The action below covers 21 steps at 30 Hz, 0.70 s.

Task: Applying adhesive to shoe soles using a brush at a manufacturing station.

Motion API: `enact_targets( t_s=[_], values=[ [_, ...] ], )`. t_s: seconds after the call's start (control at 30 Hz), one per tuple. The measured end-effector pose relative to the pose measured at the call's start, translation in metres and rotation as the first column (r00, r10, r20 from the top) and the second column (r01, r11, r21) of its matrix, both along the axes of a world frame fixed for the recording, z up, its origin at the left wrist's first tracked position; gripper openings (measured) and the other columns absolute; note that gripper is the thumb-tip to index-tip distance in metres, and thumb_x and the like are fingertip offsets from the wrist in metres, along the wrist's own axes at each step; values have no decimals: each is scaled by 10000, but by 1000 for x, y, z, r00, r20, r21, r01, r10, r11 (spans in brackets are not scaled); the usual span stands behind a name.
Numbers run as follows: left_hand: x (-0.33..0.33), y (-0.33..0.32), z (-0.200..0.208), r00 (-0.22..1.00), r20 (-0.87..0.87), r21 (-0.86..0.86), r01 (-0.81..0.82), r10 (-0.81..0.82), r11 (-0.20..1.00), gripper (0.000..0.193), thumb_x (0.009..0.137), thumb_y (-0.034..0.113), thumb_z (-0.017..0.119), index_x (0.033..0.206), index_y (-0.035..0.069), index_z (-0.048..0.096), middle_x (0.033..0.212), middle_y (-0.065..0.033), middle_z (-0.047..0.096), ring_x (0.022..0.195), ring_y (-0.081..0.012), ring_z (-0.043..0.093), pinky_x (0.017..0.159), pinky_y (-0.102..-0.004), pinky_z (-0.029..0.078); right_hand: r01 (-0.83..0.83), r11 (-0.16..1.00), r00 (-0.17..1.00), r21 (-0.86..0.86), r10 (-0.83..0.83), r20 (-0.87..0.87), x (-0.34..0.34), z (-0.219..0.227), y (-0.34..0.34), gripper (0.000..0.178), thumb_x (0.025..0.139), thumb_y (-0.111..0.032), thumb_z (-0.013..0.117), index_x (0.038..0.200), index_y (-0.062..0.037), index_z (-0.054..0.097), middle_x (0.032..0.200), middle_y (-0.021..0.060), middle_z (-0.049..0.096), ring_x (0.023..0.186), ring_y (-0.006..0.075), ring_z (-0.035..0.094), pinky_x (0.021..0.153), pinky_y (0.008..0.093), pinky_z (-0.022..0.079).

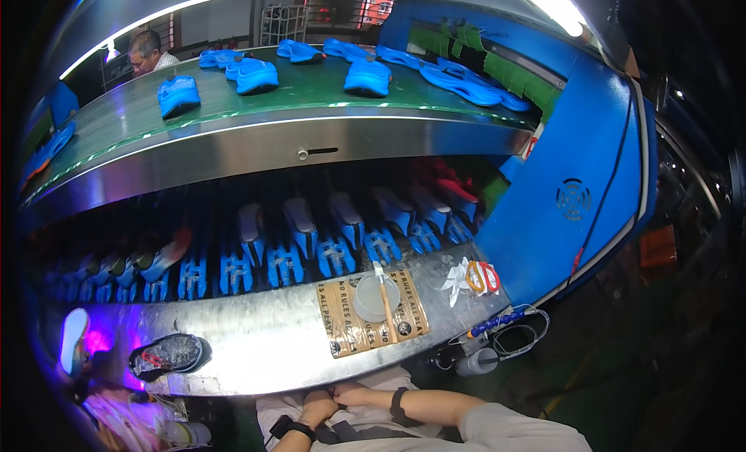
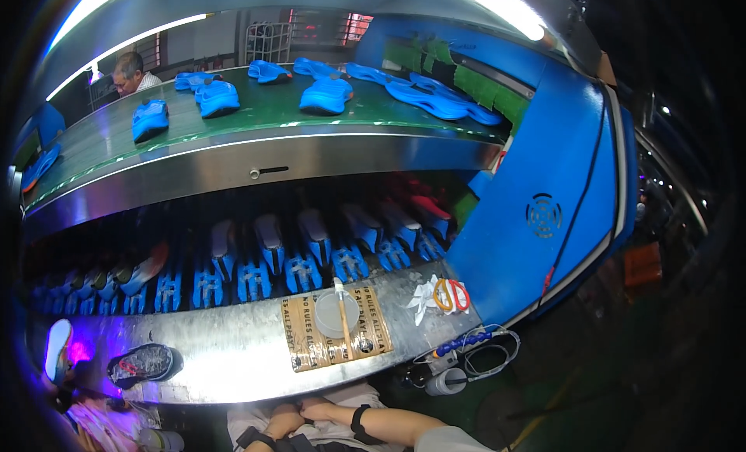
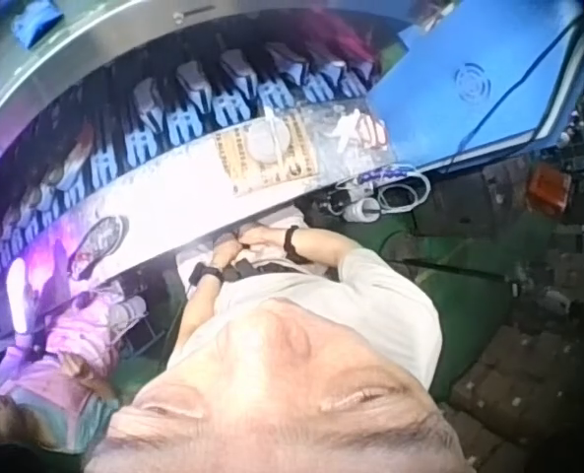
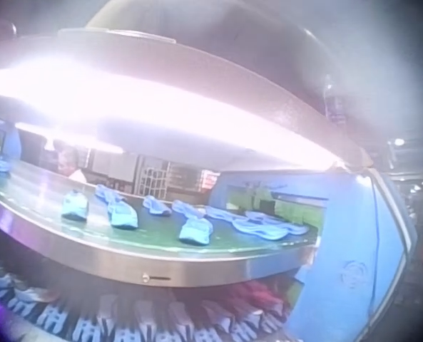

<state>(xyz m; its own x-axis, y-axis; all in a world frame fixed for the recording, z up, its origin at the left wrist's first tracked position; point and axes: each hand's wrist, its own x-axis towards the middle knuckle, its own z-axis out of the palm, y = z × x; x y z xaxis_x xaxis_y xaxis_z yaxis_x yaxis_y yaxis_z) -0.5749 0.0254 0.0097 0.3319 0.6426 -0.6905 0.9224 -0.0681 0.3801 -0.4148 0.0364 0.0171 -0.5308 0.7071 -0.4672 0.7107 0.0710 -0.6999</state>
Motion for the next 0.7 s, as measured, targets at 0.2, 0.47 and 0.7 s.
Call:
enact_targets(
  t_s=[0.2, 0.47, 0.7],
  values=[
    [-6, 13, -28, 947, 238, 167, -261, 218, 951, 499, 872, 444, 567, 1188, 87, 712, 1264, -198, 658, 1205, -360, 611, 1019, -429, 469, 368, 762, 836, -533, -522, -170, 7, -41, -4, 323, 892, -287, 534, 935, -18, 707, 863, 170, 714, 748, 297, 663, 670, 439, 481],
    [-12, 9, -36, 973, 91, -84, -204, 211, 975, 522, 870, 471, 577, 1176, 69, 710, 1249, -203, 664, 1181, -363, 625, 998, -430, 482, 152, 906, 975, -395, -204, -92, 16, -64, -18, 322, 885, -293, 542, 932, -25, 714, 836, 165, 709, 719, 289, 656, 654, 433, 479],
    [-3, 14, -42, 982, 83, -116, -158, 168, 981, 545, 869, 494, 585, 1165, 53, 709, 1237, -206, 668, 1159, -365, 636, 980, -431, 494, 79, 954, 993, -288, -102, -66, 14, -82, -16, 321, 879, -298, 548, 929, -31, 720, 812, 161, 705, 694, 282, 650, 640, 428, 477]
  ],
)
